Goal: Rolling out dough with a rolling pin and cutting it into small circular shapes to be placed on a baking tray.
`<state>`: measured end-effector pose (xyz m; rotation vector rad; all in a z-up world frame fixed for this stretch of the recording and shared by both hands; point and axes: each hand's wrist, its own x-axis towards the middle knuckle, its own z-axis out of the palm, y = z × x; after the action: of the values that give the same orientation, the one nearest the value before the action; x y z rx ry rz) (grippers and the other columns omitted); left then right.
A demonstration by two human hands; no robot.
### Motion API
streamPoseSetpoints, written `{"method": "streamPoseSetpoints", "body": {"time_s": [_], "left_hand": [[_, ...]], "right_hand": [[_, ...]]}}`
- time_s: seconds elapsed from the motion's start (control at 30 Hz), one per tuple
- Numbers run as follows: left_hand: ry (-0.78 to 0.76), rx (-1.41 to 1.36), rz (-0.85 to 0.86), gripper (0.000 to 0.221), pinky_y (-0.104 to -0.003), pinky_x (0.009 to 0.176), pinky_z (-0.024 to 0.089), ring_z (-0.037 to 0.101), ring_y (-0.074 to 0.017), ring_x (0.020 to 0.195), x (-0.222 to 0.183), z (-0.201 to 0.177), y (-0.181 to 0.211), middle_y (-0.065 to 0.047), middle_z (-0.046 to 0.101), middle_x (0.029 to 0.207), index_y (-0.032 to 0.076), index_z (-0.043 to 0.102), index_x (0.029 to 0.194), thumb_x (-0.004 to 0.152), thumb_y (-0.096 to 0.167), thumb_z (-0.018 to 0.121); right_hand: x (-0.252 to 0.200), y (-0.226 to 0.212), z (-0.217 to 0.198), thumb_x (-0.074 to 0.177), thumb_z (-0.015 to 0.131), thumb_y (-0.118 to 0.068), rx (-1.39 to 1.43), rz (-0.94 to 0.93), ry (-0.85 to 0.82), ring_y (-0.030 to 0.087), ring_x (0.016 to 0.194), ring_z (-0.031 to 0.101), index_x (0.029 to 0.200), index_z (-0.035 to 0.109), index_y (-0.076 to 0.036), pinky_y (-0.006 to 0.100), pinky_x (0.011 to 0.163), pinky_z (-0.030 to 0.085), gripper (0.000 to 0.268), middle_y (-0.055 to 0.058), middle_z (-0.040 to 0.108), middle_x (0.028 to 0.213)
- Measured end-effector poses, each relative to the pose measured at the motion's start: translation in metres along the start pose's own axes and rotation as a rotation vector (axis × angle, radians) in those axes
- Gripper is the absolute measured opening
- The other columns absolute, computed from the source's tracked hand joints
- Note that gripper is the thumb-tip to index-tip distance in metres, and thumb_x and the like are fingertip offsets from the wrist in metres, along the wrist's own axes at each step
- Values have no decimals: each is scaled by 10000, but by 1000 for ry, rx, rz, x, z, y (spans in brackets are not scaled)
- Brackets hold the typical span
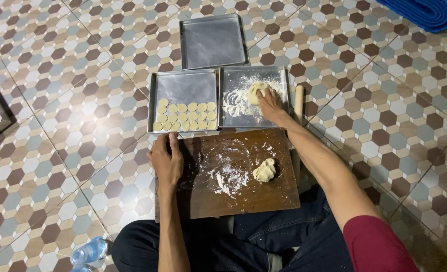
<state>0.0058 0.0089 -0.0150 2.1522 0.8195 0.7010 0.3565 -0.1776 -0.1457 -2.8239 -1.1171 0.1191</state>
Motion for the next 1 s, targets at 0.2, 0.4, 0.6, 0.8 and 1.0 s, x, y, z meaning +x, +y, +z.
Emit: {"method": "streamPoseSetpoints", "body": {"time_s": [0.2,0.4,0.6,0.8,1.0], "left_hand": [[4,-7,5,497,-467,1000,326,641,-331,1052,1,8,-9,-156,723,1053,78,693,1143,1132,458,372],[12,10,5,502,-470,990,328,640,-325,1051,2,7,-11,-152,719,1047,83,688,1140,1132,473,372],[9,-6,11,487,-467,1000,322,634,-319,1045,2,9,-11,-146,714,1024,79,687,1132,1132,455,378],[18,13,11,509,-464,978,319,634,-315,1032,0,3,2,-149,717,1012,73,697,1120,1133,467,374],[24,-26,19,502,-454,977,308,633,-297,1018,1,10,-11,-133,724,1000,83,702,1122,1133,461,372]], "right_hand": [[16,18,17,1021,548,-66,-11,64,-228,468,1295,432,1602,326,-158,640,949,495,629,282,431,1368],[33,30,34,1031,539,-116,-84,75,-377,534,1331,428,1646,196,-259,688,934,487,718,336,434,1427],[44,43,56,941,640,47,-133,102,-394,512,1333,422,1661,166,-282,683,995,387,923,363,443,1415],[-15,20,1,990,508,87,-102,-76,-16,389,1008,588,1609,401,-232,455,778,526,705,296,561,1091],[-20,55,43,1021,570,-12,456,-69,226,387,841,559,1407,599,-8,482,761,492,387,293,548,1031]]}}
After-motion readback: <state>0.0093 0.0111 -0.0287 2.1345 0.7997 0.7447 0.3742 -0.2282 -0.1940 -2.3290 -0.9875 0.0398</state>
